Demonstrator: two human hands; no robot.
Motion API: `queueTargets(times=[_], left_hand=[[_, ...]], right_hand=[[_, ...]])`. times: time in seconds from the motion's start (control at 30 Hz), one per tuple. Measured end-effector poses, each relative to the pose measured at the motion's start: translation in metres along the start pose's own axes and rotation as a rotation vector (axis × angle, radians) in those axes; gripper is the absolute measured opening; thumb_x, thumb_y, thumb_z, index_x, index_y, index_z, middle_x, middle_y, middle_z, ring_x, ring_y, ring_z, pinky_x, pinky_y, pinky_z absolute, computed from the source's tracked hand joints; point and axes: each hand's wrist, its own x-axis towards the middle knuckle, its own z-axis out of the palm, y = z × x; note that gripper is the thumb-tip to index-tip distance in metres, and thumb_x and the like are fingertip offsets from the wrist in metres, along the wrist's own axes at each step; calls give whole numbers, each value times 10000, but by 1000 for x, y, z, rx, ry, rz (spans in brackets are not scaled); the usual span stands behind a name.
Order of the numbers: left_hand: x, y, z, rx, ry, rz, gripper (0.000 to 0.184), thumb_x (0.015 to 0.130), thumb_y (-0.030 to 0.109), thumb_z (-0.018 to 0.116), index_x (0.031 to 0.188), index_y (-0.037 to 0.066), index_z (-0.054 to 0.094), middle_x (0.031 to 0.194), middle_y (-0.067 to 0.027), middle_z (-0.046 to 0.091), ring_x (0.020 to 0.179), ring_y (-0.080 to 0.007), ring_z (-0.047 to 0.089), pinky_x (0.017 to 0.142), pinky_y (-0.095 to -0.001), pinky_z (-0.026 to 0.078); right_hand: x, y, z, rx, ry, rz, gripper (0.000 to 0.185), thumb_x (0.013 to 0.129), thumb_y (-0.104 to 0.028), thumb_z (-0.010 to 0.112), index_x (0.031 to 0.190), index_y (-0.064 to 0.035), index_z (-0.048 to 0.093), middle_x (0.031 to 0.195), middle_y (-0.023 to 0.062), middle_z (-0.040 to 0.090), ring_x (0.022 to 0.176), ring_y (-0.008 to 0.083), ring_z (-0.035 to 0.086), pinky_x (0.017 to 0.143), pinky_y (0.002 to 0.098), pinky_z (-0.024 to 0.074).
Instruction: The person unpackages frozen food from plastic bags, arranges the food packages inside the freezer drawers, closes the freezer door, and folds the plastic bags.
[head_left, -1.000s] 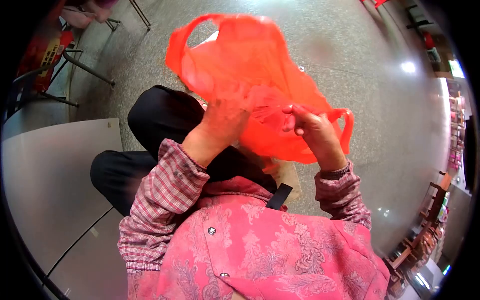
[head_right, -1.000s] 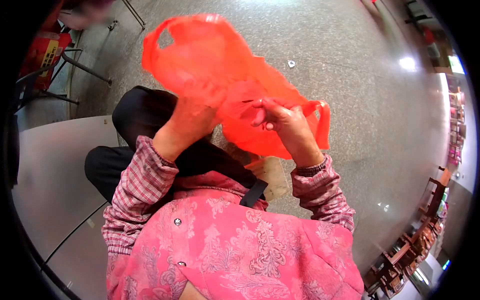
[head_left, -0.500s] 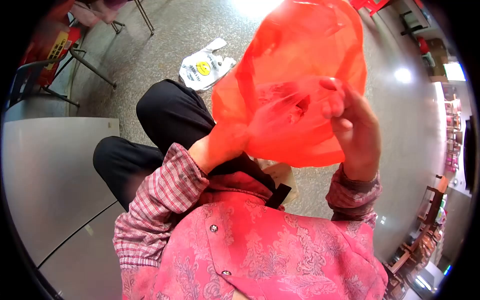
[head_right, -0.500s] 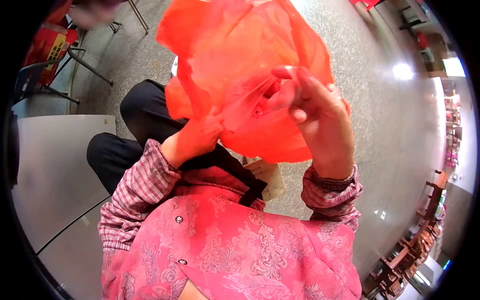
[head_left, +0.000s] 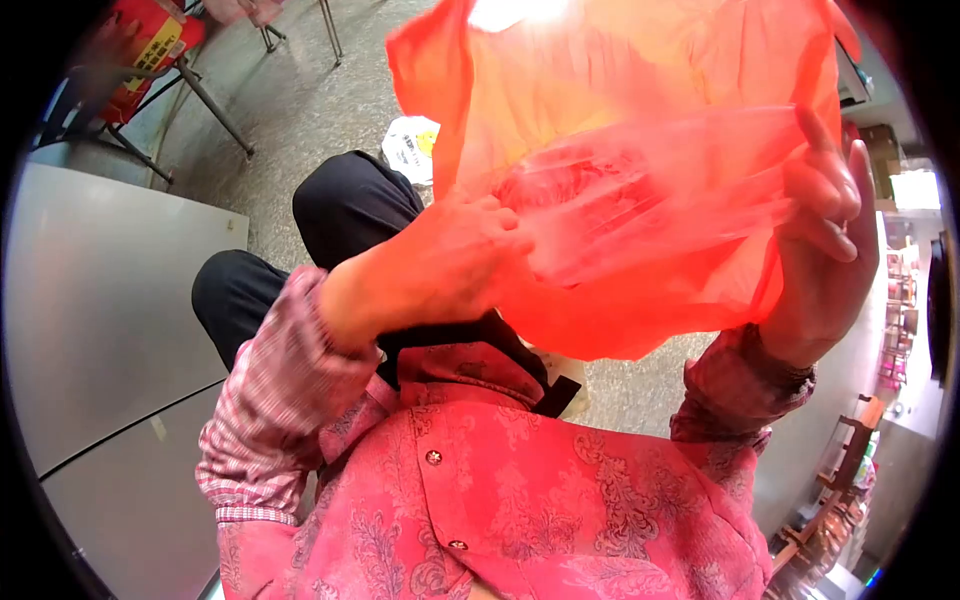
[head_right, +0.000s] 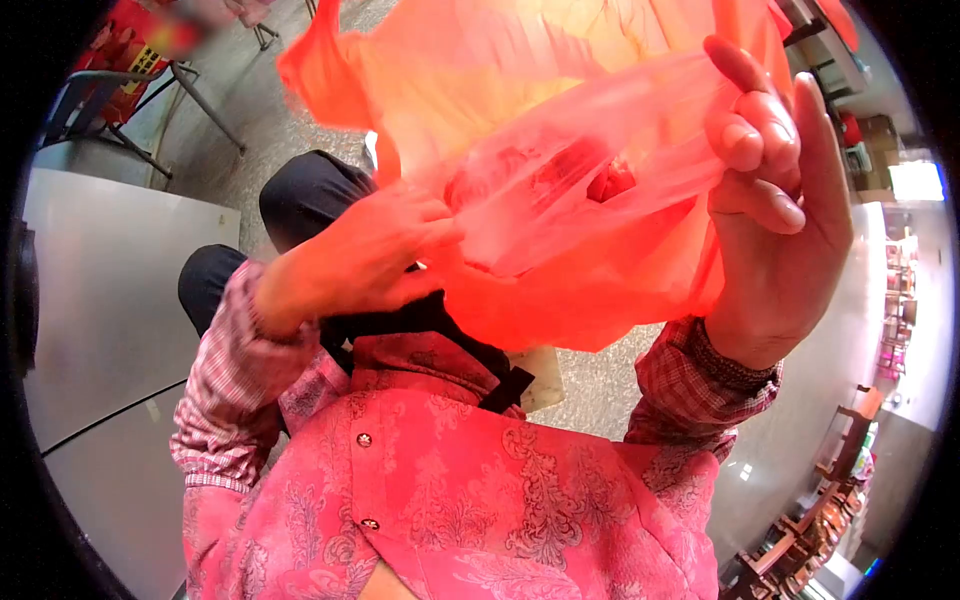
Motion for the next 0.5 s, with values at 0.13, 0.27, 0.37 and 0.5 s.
queueTargets(times=[0.13,0.27,0.37,0.5], left_hand=[[-8,50,-72,105,523,4,327,745,34,654,1069,26,605,1071,-126,615,973,-259,588,860,-341,447],[-3,28,-99,431,862,-48,358,794,141,693,1117,21,598,1106,-118,604,1021,-217,560,906,-325,416],[31,-15,-74,196,861,10,487,825,394,620,1179,66,558,1164,-141,544,1113,-355,474,955,-423,367],[69,-75,-41,-157,671,1,405,833,347,640,1099,44,602,1036,-103,611,1023,-250,536,913,-345,400]], right_hand=[[-4,6,9,156,-56,52,511,1006,-224,280,1316,171,185,689,44,365,583,118,381,380,164,396],[-13,22,18,30,-197,-4,495,999,-212,265,1299,171,177,647,35,347,511,119,354,362,160,382],[-17,26,25,22,-246,-54,440,981,-163,282,1261,170,216,630,49,389,511,125,401,377,167,405],[-21,20,32,45,-313,-100,368,957,-96,305,1209,170,268,607,66,444,510,132,463,397,176,436]])
